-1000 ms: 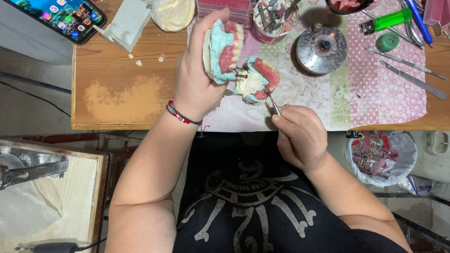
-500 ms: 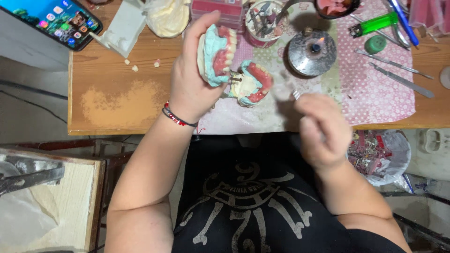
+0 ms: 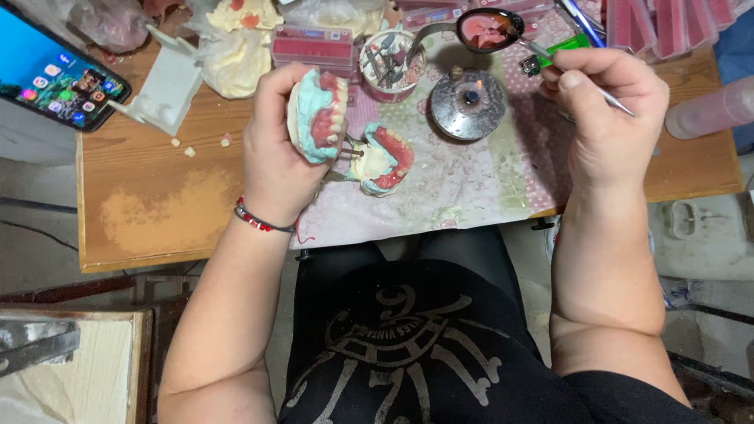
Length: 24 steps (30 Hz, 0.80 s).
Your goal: The person works on a set of dental molds mounted on an articulator, using a metal tool to shape and smooth the pink wax material. They manipulate the molds, separate the upper and lower sections, and apply material to specific areas.
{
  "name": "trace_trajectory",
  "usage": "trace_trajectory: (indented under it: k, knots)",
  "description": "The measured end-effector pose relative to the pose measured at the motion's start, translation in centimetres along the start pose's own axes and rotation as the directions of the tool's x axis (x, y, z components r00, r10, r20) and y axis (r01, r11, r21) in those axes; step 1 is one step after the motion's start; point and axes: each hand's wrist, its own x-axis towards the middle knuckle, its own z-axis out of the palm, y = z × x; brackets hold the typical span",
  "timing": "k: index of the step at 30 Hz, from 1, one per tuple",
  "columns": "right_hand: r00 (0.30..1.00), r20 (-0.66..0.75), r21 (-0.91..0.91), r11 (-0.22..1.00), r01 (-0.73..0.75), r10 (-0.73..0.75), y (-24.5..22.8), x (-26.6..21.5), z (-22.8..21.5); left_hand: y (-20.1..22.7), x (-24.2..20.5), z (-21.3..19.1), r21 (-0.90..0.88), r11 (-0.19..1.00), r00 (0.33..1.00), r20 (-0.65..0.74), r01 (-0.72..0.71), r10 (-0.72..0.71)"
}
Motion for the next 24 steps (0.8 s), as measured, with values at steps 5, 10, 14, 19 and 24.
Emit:
trace_trajectory:
  k: [5,10,14,19,24]
  knots:
    - [1.0,0.014,-0.059,0.998,0.009,-0.009,0.1,0.0,-0.7,0.9,0.2,-0.2,-0.052,0.998,1.0,0.008,0.021,-0.021]
    - [1.0,-0.001,-0.024,1.0,0.0,0.0,0.0,-0.1,-0.9,1.3,0.2,-0.3,-0.123,0.99,0.997,0.005,0.076,-0.076]
    - [0.998,-0.04,0.044,0.998,-0.054,0.056,-0.7,-0.3,-0.9,1.3,0.1,-0.3,-0.124,0.988,0.996,0.011,0.09,-0.089]
    - [0.998,0.06,0.161,0.986,-0.039,0.03,-0.8,-1.6,-3.1,0.8,-0.2,-0.4,-0.178,0.982,0.997,0.006,0.071,-0.071]
    - [0.968,0.23,0.089,0.989,-0.122,0.098,-0.5,-3.9,-4.2,0.4,-0.5,-0.9,-0.225,0.972,0.996,0.071,0.07,-0.056]
